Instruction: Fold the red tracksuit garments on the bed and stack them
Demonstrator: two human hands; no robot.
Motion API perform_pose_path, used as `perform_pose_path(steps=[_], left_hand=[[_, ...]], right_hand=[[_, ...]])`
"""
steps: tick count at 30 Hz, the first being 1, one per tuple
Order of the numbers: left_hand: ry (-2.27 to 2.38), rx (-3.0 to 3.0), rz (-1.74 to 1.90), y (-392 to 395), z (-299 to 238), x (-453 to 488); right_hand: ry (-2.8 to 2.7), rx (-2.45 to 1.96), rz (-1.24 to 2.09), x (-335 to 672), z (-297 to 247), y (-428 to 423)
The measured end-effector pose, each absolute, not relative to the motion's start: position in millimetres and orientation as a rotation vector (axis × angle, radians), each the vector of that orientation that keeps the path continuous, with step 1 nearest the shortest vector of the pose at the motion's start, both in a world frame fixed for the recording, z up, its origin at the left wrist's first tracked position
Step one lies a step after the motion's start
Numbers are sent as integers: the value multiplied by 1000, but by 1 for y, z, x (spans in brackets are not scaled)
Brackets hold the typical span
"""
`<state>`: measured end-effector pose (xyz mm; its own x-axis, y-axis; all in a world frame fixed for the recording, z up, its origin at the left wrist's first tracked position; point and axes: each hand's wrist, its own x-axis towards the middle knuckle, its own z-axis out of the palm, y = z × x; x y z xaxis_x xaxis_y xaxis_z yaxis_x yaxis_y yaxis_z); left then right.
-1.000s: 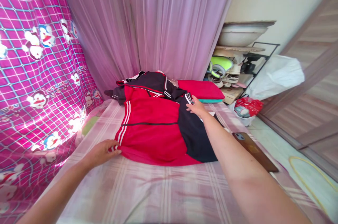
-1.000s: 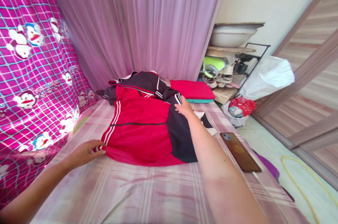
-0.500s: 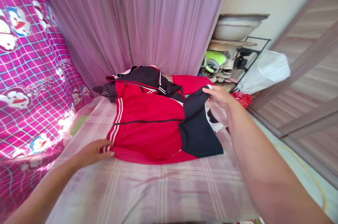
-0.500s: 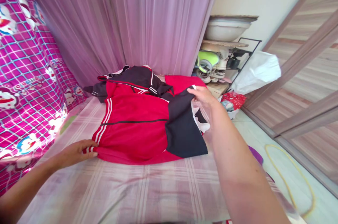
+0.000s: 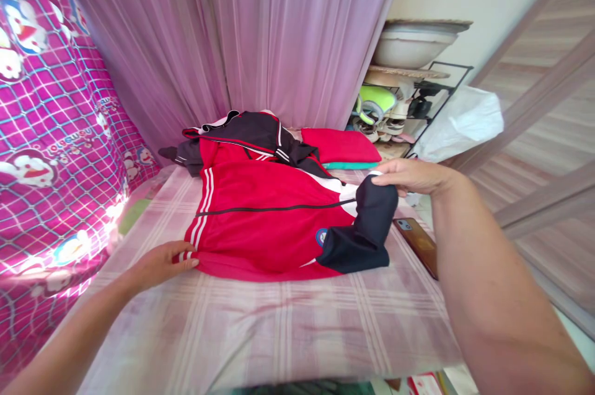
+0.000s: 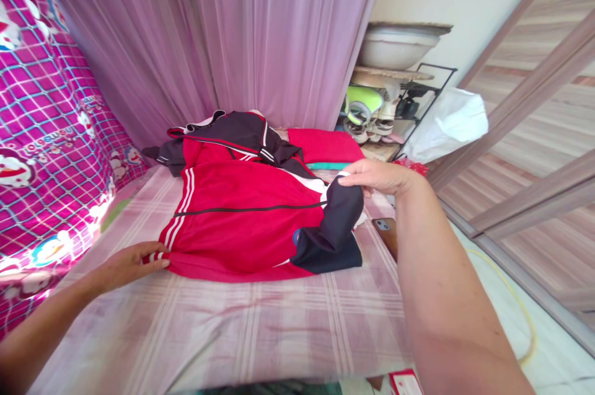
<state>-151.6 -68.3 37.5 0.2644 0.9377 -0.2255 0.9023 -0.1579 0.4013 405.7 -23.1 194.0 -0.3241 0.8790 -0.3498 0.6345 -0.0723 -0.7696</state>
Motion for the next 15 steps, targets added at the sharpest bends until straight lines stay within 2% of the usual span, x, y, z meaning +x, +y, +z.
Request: perform_pose_path(steps=[5,8,11,13,15], left_hand=[[1668,2091,79,-67,33,-153],[1652,2092,62,-67,34,-152],[1620,2077,45,-68,41,-149],[1574,2073,-7,-68,48,-146],[1592,2107,-48,-67,55,-145]], right_hand=[[-2116,-1918,1418,398,150,-21],[-2247,-2149,928,383,122,-16],[-2313,-2080,343,356,99,-20],[-2404,-1965,299,337,86,-27],[-2573,-1904,417,323,78,-35]])
